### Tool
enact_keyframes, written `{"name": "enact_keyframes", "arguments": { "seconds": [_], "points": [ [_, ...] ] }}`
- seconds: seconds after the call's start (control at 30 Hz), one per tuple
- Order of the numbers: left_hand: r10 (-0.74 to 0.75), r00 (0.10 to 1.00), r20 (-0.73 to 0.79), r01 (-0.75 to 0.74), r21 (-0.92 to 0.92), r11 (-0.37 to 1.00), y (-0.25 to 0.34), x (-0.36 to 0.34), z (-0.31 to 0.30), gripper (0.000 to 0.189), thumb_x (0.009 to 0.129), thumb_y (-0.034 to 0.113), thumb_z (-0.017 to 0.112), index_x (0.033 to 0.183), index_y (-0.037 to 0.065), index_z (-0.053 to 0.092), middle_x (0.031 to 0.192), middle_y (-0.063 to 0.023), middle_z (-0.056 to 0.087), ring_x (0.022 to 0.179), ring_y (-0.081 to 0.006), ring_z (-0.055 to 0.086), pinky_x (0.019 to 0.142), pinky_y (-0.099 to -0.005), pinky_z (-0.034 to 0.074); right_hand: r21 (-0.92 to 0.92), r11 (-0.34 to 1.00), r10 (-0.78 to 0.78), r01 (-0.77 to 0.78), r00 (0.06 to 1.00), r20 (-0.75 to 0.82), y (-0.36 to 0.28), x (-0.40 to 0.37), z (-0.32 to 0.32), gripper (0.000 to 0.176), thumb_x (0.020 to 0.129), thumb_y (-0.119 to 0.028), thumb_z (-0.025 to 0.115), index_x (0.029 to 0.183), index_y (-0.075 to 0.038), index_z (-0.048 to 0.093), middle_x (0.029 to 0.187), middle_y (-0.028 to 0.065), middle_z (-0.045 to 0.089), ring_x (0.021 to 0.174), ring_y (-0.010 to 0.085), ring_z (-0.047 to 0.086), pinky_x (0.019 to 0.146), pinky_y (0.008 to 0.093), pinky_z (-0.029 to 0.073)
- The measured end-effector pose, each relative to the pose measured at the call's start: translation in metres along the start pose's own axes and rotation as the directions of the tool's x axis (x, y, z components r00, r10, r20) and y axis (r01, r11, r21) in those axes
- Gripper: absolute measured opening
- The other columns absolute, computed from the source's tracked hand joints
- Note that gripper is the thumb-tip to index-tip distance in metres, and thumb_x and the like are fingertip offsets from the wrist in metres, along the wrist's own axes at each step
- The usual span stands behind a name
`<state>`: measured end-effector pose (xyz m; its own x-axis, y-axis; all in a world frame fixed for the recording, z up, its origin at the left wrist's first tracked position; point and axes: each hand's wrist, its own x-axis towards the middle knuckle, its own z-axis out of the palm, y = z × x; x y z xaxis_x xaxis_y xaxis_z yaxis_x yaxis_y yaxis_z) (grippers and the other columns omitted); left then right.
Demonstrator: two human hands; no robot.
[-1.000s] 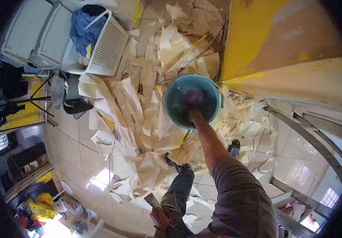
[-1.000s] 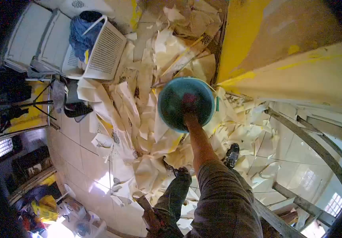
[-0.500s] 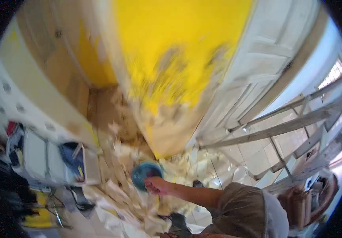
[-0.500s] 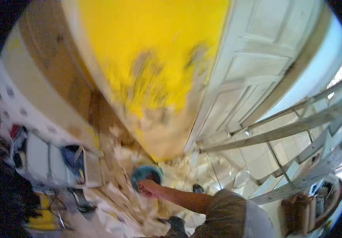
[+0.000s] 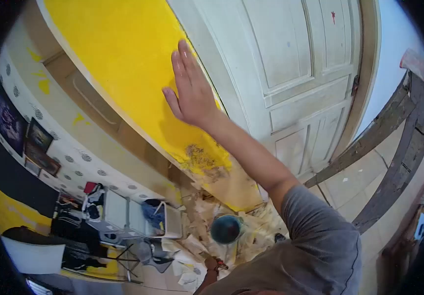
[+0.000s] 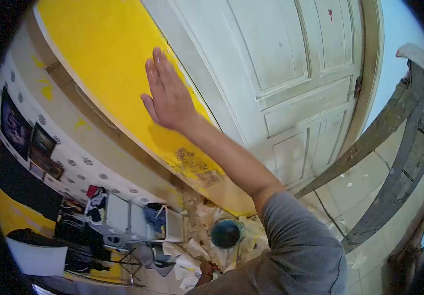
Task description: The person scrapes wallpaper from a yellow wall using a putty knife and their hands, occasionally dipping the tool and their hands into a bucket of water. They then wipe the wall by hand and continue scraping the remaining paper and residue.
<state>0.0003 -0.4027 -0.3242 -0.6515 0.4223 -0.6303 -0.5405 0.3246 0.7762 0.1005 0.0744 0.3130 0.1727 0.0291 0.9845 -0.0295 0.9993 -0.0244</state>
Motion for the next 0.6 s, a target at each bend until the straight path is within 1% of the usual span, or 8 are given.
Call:
{"name": "enact_keyframes", "arguments": {
  "seconds": [0.07, 0.1, 0.17, 0.2, 0.3, 0.43, 0.53, 0.6],
  "points": [
    [0.018, 0.999, -0.042, -0.017, 0.024, 1.000, 0.004, -0.026, -0.015, 0.028, 0.100, 0.022, 0.046, 0.095, -0.002, 0.058, 0.059, -0.0124, 0.055, 0.051, -0.0306, 0.064, 0.046, -0.0481, 0.052, -0.248, 0.968, -0.021, 0.035, 0.998, 0.058, 0.020, 0.011, 0.001, 0.080, 0.087, -0.026, 0.066, 0.149, 0.012, 0.030, 0.158, 0.0330, 0.025, 0.146, 0.0479, 0.028, 0.119, 0.0519, 0.029],
    [0.021, 0.998, -0.064, -0.019, 0.036, 0.999, 0.009, -0.038, -0.014, 0.028, 0.100, 0.022, 0.046, 0.095, -0.002, 0.058, 0.059, -0.0125, 0.056, 0.051, -0.0306, 0.064, 0.046, -0.0479, 0.052, -0.243, 0.970, -0.015, 0.025, 0.999, 0.044, 0.029, 0.003, 0.003, 0.080, 0.087, -0.026, 0.066, 0.149, 0.012, 0.030, 0.158, 0.0330, 0.025, 0.146, 0.0479, 0.028, 0.119, 0.0519, 0.029],
    [0.032, 0.995, -0.093, -0.028, 0.052, 0.998, 0.014, -0.046, -0.008, 0.028, 0.100, 0.022, 0.046, 0.095, -0.003, 0.058, 0.060, -0.0128, 0.056, 0.052, -0.0306, 0.064, 0.046, -0.0475, 0.052, -0.336, 0.927, -0.064, 0.165, 0.954, 0.293, 0.052, -0.015, 0.005, 0.083, 0.088, -0.036, 0.062, 0.148, 0.012, 0.031, 0.158, 0.0322, 0.025, 0.149, 0.0450, 0.024, 0.121, 0.0531, 0.023],
    [0.035, 0.993, -0.111, -0.028, 0.060, 0.998, 0.017, -0.050, -0.008, 0.028, 0.100, 0.022, 0.046, 0.095, -0.003, 0.058, 0.060, -0.0129, 0.056, 0.052, -0.0306, 0.064, 0.046, -0.0473, 0.052, -0.281, 0.954, -0.029, 0.109, 0.961, 0.273, 0.050, -0.016, 0.001, 0.082, 0.089, -0.040, 0.058, 0.147, 0.012, 0.033, 0.158, 0.0317, 0.026, 0.149, 0.0444, 0.023, 0.122, 0.0520, 0.022],
    [0.027, 0.987, -0.159, -0.015, 0.075, 0.997, 0.014, -0.063, 0.002, 0.029, 0.100, 0.022, 0.046, 0.095, -0.003, 0.058, 0.061, -0.0133, 0.057, 0.053, -0.0306, 0.064, 0.046, -0.0468, 0.052, -0.245, 0.964, -0.024, 0.099, 0.956, 0.291, 0.053, -0.029, -0.003, 0.081, 0.089, -0.039, 0.058, 0.147, 0.012, 0.034, 0.158, 0.0310, 0.026, 0.149, 0.0440, 0.023, 0.121, 0.0515, 0.022],
    [0.004, 0.973, -0.229, 0.021, 0.108, 0.994, 0.008, -0.079, -0.001, 0.029, 0.100, 0.022, 0.046, 0.096, -0.004, 0.059, 0.062, -0.0138, 0.058, 0.054, -0.0306, 0.065, 0.047, -0.0461, 0.052, -0.304, 0.948, 0.009, 0.099, 0.942, 0.335, 0.054, -0.062, -0.003, 0.083, 0.090, -0.037, 0.058, 0.150, 0.011, 0.027, 0.161, 0.0301, 0.020, 0.152, 0.0425, 0.018, 0.122, 0.0514, 0.020],
    [-0.014, 0.963, -0.270, 0.046, 0.113, 0.993, 0.000, -0.083, 0.005, 0.029, 0.100, 0.022, 0.046, 0.096, -0.004, 0.059, 0.063, -0.0142, 0.059, 0.055, -0.0306, 0.065, 0.047, -0.0456, 0.052, -0.419, 0.906, 0.091, 0.058, 0.941, 0.327, 0.049, -0.073, -0.003, 0.087, 0.090, -0.041, 0.058, 0.152, 0.010, 0.025, 0.162, 0.0285, 0.020, 0.152, 0.0405, 0.020, 0.121, 0.0557, 0.018],
    [-0.023, 0.952, -0.306, 0.064, 0.124, 0.990, -0.001, -0.088, -0.003, 0.029, 0.100, 0.022, 0.045, 0.096, -0.004, 0.059, 0.064, -0.0145, 0.059, 0.055, -0.0306, 0.065, 0.047, -0.0452, 0.052, -0.383, 0.921, 0.200, -0.075, 0.933, 0.298, 0.039, -0.078, -0.011, 0.089, 0.089, -0.044, 0.057, 0.154, 0.007, 0.024, 0.163, 0.0258, 0.020, 0.153, 0.0389, 0.017, 0.117, 0.0663, 0.011]
  ]
}}
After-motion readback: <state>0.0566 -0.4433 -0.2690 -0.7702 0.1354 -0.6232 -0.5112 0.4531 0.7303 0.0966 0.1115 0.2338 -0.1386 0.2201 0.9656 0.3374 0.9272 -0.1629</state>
